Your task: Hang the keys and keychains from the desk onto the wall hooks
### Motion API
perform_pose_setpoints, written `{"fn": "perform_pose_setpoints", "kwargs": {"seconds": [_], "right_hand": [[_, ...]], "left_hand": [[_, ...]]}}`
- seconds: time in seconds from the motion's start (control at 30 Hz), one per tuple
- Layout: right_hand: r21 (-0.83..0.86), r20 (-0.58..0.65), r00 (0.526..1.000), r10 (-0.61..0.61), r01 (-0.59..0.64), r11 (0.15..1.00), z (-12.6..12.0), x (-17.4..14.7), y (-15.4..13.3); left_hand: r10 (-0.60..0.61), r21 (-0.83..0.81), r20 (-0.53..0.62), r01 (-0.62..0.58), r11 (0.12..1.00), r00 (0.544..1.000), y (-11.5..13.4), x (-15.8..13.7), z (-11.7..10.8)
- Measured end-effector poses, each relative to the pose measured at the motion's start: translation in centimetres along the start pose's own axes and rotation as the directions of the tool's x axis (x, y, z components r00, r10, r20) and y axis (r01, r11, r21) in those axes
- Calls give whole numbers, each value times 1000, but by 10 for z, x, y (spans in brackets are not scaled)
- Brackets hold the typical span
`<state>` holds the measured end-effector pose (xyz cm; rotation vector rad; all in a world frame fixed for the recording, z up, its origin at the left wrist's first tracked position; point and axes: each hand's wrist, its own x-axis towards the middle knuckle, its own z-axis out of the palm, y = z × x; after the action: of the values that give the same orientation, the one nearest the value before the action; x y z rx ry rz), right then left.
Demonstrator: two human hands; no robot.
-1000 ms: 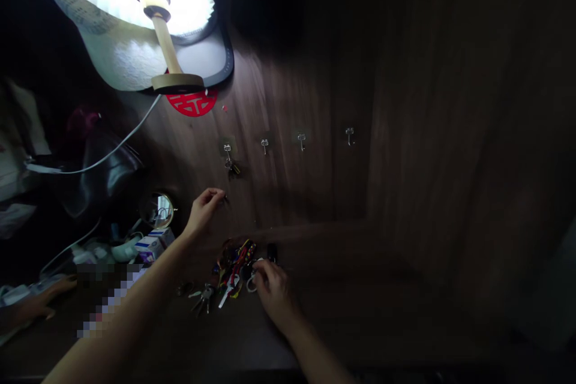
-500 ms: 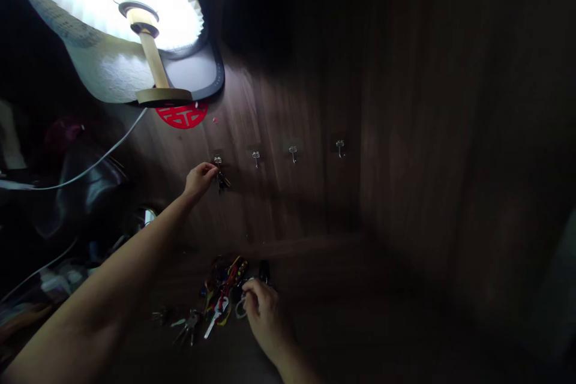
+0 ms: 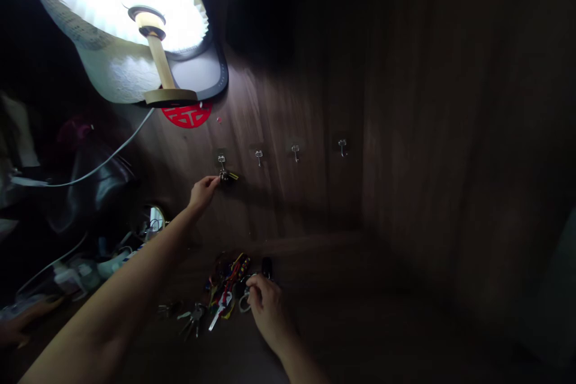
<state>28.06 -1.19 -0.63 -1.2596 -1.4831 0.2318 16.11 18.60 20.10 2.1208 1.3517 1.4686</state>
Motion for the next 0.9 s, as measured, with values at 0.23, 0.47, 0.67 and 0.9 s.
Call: {"fn": "perform_pose_setpoints", "kwargs": {"seconds": [0.23, 0.47, 0.67, 0.9], "right_hand": [[-11, 1, 1000, 28, -28, 1000, -4, 0, -4], [-65, -11, 1000, -23, 22, 998, -7, 1, -8], [-67, 12, 1000, -11, 12, 998, -5, 0, -4], [-66, 49, 999, 6, -2, 998, -6, 0, -6]], "left_hand": [[-10, -46, 146, 17, 999, 989, -30, -57, 6], [-83, -99, 204, 105, 990, 975, -62, -125, 12], [-144, -110, 216, 171, 979, 966, -76, -174, -2], [-121, -97, 216, 145, 985, 969, -84, -215, -28]]}}
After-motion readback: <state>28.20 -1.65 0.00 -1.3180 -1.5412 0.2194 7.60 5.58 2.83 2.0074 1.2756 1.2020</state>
